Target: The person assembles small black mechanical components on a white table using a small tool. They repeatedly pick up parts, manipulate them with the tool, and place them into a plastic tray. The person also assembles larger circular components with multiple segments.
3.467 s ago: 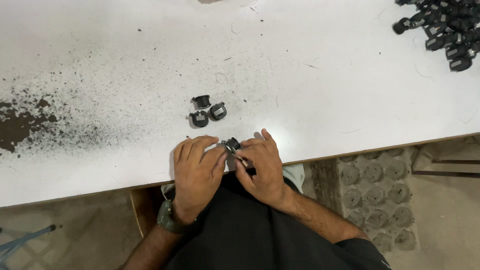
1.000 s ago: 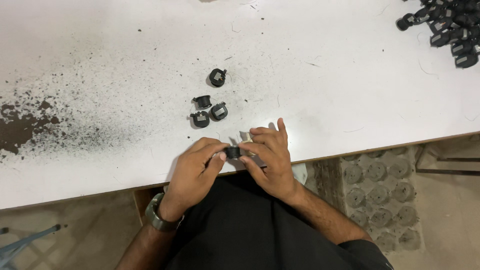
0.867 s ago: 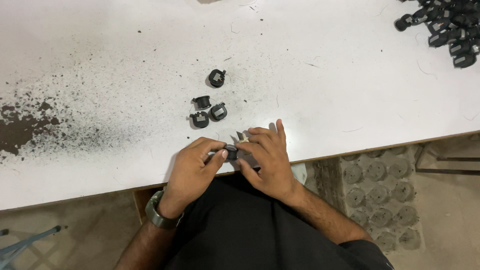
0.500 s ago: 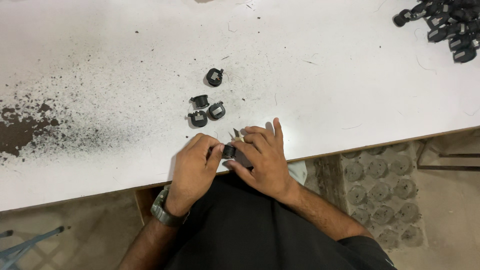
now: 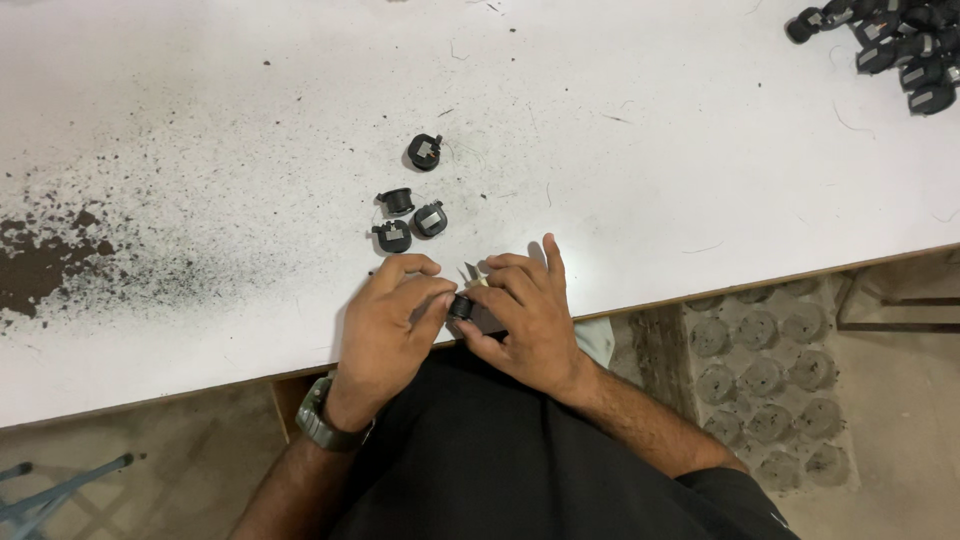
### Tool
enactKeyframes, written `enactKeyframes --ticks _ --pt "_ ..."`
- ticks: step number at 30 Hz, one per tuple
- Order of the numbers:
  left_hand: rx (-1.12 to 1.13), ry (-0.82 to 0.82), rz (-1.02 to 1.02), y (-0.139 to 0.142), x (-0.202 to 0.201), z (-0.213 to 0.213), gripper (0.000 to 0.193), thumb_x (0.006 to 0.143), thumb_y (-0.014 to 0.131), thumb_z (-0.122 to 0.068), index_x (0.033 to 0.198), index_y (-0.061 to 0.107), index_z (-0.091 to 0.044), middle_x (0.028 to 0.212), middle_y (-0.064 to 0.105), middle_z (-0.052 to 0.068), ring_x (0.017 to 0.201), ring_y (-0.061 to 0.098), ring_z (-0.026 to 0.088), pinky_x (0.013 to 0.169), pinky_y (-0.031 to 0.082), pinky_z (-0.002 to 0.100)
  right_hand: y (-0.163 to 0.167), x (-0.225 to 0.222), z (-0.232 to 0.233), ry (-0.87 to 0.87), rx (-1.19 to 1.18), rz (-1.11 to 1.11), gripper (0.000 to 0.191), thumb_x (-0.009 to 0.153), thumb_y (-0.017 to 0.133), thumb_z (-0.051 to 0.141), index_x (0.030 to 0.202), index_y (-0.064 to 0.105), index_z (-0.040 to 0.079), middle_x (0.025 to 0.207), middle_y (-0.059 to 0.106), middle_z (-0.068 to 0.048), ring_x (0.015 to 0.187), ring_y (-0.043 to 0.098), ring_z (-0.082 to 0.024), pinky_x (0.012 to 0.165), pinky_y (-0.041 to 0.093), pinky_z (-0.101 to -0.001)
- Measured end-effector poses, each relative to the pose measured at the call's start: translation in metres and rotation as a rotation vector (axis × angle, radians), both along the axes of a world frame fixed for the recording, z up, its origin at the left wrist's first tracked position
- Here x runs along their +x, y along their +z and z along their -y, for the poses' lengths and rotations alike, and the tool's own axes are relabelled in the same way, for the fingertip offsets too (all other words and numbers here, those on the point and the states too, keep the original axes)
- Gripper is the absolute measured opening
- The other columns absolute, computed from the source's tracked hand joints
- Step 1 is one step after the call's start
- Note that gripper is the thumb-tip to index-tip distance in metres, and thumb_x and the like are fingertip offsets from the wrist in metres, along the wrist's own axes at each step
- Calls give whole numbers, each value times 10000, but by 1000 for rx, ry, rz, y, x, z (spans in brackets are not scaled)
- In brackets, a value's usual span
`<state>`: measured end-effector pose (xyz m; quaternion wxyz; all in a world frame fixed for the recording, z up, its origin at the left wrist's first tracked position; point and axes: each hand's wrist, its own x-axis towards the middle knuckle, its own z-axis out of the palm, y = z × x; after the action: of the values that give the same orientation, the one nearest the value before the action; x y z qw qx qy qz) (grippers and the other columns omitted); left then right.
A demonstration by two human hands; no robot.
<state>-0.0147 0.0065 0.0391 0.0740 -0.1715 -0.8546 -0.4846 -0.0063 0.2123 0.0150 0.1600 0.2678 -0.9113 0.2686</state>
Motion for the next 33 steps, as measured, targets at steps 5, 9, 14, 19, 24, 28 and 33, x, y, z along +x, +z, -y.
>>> enactKeyframes --ticks 5,9,14,19,24,28,33 --pt "114 71 186 2 6 5 117 977 706 -154 1069 744 -92 1149 719 37 836 682 177 640 552 314 1 1 -2 -15 18 24 367 779 894 277 1052 718 107 1038 592 -54 1237 563 -262 1247 152 -684" --pt "-21 48 26 7 10 13 232 870 727 -125 1092 715 -56 1245 661 96 1098 653 241 801 581 348 1 1 -1 -15 -7 20 378 774 894 279 1060 720 103 1051 597 -57 1232 561 -265 1241 145 -686" --pt "-55 10 -9 4 7 5 142 860 772 -119 997 763 -84 1250 674 88 1055 664 236 857 563 381 1 1 -2 -1 12 25 373 785 890 279 1078 730 112 1045 597 -48 1244 566 -269 1246 132 -682" --pt "-88 64 -65 -6 10 4 120 832 790 -104 935 737 -74 1220 682 64 1028 668 225 840 561 371 -3 1 -4 -17 1 21 354 793 888 286 1048 721 106 1045 596 -60 1242 562 -282 1249 120 -677" --pt "-198 76 -244 -12 15 5 153 791 795 -71 925 722 -70 1205 668 84 1054 659 247 832 556 357 -7 1 -2 -34 2 16 365 787 891 296 1032 709 96 1045 601 -65 1234 567 -276 1251 126 -680" --pt "-287 3 -388 -9 15 2 171 792 790 -60 947 718 -64 1180 660 81 1070 664 257 864 558 375 -4 0 -2 -36 23 24 359 777 890 285 1021 709 94 1041 605 -63 1230 565 -281 1242 147 -689" --pt "-155 17 -254 0 12 -2 155 825 779 -52 965 713 -54 1057 667 65 905 662 225 742 540 362 3 0 -4 10 35 25 360 764 889 284 1020 718 97 1043 613 -56 1222 563 -279 1223 163 -704"
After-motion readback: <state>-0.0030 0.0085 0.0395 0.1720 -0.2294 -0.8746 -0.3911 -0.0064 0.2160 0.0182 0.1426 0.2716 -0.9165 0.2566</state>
